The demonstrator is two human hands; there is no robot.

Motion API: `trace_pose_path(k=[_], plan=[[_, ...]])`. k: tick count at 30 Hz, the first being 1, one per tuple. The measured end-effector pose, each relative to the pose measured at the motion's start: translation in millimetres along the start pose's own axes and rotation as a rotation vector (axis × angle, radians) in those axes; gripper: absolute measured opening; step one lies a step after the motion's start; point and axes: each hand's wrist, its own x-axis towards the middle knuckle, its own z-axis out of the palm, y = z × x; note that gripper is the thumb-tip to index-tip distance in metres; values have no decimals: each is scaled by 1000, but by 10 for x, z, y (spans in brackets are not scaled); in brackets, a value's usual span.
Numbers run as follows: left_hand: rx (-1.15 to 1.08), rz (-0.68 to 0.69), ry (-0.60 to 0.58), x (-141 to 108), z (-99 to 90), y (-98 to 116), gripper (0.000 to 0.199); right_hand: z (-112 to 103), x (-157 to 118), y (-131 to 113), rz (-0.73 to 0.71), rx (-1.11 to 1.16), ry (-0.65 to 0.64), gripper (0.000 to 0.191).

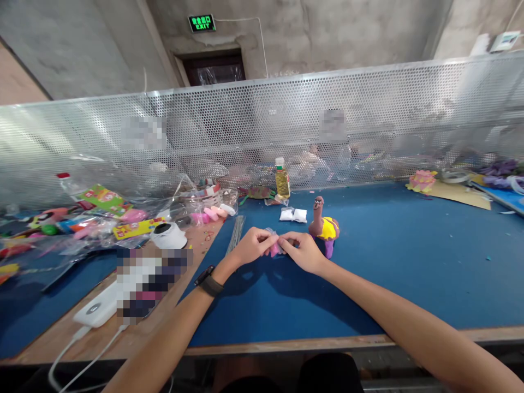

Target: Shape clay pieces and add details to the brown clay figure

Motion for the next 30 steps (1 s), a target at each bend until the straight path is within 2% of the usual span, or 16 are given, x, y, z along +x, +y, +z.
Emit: trace_pose_path(k=[13, 22, 30], plan=[[-27, -38, 28, 7, 16, 6, 53, 15, -8, 11, -31, -11, -11, 37], [-51, -25, -24, 0, -12, -55, 50, 17, -14, 17, -28, -16, -11, 36], [-22, -2, -32, -15, -44, 9, 46, 28, -13, 19, -21, -11, 18, 30]])
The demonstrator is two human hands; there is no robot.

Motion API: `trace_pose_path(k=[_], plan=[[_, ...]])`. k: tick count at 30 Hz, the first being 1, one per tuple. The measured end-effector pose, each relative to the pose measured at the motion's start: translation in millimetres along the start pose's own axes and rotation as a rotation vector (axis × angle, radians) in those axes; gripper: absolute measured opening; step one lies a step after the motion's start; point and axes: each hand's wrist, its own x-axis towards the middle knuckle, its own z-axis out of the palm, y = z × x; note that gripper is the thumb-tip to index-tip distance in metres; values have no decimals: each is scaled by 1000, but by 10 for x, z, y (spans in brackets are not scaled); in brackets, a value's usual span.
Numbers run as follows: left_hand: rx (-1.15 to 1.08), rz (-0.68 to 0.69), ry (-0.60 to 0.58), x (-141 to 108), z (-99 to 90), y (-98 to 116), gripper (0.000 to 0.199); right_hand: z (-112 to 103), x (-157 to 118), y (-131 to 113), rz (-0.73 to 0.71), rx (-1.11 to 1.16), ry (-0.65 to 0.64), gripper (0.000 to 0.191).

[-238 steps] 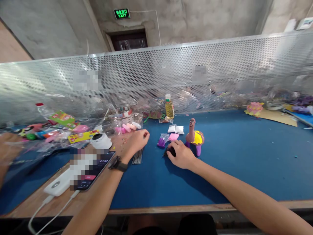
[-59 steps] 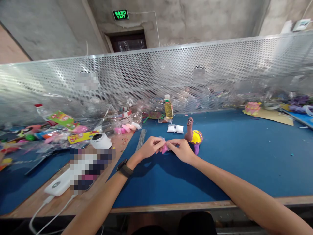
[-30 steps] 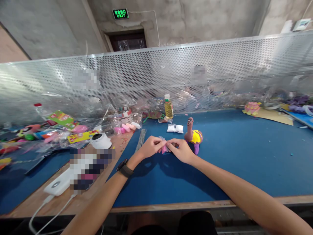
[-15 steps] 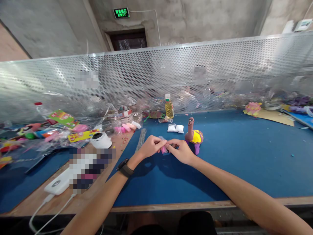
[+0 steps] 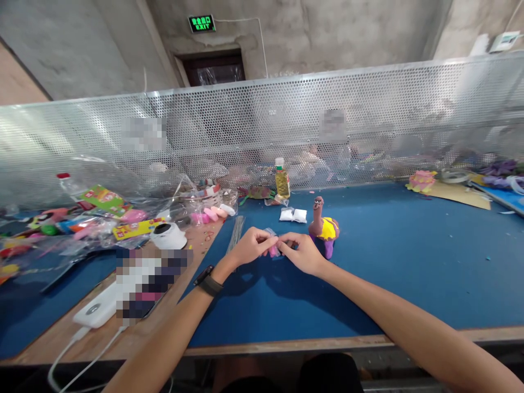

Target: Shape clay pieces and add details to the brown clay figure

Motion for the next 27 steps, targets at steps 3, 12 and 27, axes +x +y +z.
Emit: trace_pose_path(k=[3, 12, 27], plan=[[4, 4, 1, -7, -6, 34, 45, 2, 2, -8, 6, -7, 16, 27], [-8, 10, -13, -1, 9, 7, 38, 8, -3, -75, 36, -48, 77, 21], [96, 113, 3, 18, 67, -22, 28, -24, -51, -138, -50, -401, 31, 4]])
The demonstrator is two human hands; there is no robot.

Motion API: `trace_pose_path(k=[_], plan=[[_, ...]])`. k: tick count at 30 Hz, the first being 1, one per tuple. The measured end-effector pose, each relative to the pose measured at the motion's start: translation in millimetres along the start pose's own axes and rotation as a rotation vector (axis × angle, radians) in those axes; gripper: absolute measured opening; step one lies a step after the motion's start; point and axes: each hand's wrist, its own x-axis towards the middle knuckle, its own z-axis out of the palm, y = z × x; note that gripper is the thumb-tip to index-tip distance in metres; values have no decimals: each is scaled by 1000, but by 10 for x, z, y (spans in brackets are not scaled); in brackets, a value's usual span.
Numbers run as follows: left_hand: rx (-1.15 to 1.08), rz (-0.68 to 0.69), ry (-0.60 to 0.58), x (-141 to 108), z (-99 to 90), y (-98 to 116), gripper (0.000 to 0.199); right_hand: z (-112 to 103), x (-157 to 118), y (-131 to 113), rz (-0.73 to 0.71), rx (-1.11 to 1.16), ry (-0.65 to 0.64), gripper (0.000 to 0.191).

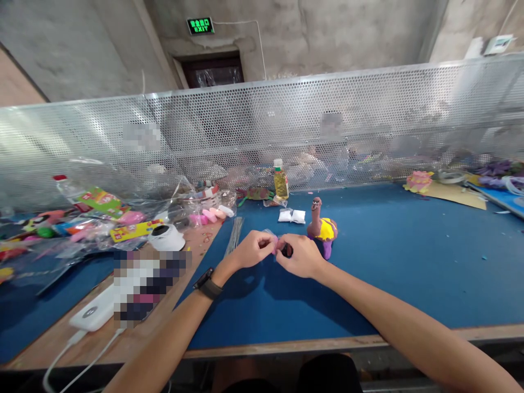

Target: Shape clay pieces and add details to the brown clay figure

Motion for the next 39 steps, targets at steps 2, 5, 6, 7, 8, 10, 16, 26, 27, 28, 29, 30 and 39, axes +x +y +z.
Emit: trace_pose_path(k=[2, 5, 6, 7, 8, 10, 16, 26, 27, 28, 29, 30, 39], plan=[[31, 19, 15, 7, 20, 11, 31, 17, -9, -9, 4, -57, -7, 9], [85, 40, 27, 11, 37, 42, 34, 34, -19, -31, 8, -134, -12, 17], [106, 51, 34, 12, 39, 50, 34, 37, -21, -37, 2, -162, -16, 19], [124, 62, 40, 12, 39, 55, 34, 39, -22, -41, -6, -189, -21, 20], [139, 71, 47, 12, 38, 56, 35, 41, -21, -43, -13, -216, -30, 20], [167, 77, 52, 12, 36, 51, 34, 43, -14, -39, -20, -270, -59, 18], [316, -49, 3, 4, 57, 43, 34, 63, 12, -1, -36, -445, -171, 19], [285, -96, -43, 32, 110, 65, 36, 88, 29, 70, -118, -578, -248, 26], [276, -117, -25, 39, 125, 67, 38, 73, 44, 72, -126, -595, -252, 26], [279, -143, -3, 44, 141, 71, 39, 53, 61, 72, -128, -616, -255, 26], [293, -174, 22, 47, 157, 75, 41, 30, 78, 73, -122, -640, -255, 27], [314, -207, 47, 48, 173, 81, 43, 6, 94, 75, -108, -665, -254, 28], [468, -203, 144, 10, 161, 92, 43, -100, 113, 134, -83, -657, -151, 29]])
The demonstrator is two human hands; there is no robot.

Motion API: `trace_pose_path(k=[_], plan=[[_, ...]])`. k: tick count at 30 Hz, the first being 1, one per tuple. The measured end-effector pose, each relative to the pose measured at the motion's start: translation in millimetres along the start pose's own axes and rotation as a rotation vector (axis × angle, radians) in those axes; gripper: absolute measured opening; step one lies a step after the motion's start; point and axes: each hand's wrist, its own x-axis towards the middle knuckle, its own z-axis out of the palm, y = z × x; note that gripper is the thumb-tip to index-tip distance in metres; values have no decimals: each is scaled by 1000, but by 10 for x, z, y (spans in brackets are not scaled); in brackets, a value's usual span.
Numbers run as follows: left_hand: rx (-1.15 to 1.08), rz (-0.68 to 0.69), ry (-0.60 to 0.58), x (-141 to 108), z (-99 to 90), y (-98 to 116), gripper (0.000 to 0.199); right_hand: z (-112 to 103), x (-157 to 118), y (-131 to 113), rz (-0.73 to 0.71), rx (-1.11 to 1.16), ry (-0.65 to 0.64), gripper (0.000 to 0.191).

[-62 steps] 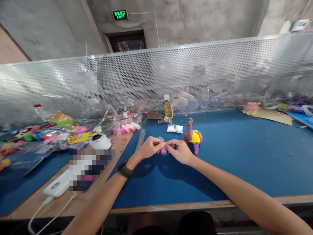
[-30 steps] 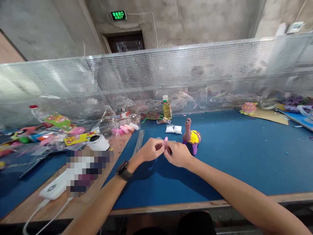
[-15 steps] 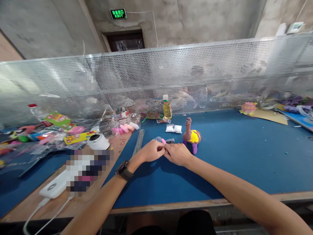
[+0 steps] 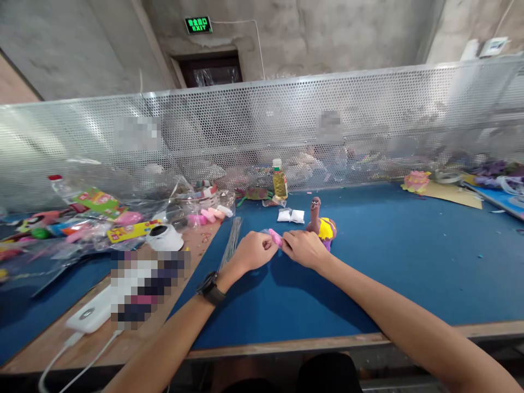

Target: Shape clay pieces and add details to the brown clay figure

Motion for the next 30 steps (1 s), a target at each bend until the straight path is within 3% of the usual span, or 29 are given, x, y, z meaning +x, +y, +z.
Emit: trace_pose_path(k=[5, 9, 12, 16, 20, 26, 30], plan=[[-29, 205, 140, 8, -47, -94, 11, 65, 5, 30, 44, 169, 53, 21], [-14, 331, 162, 27, -33, -180, 40, 146, 17, 20, 168, 556, 132, 21], [31, 271, 137, 52, 2, -230, 52, 184, 19, -9, 230, 871, 93, 26], [116, 194, 39, 69, 20, -244, 43, 222, 28, -25, 261, 1073, 51, 29], [183, 156, 2, 48, -33, -195, 39, 237, 39, -17, 283, 1115, 69, 31], [258, 63, -173, 22, -146, -125, 32, 182, 22, -35, 302, 1142, 132, 26], [261, 74, -215, 28, -158, -139, 28, 181, 23, -14, 271, 1101, 120, 28]])
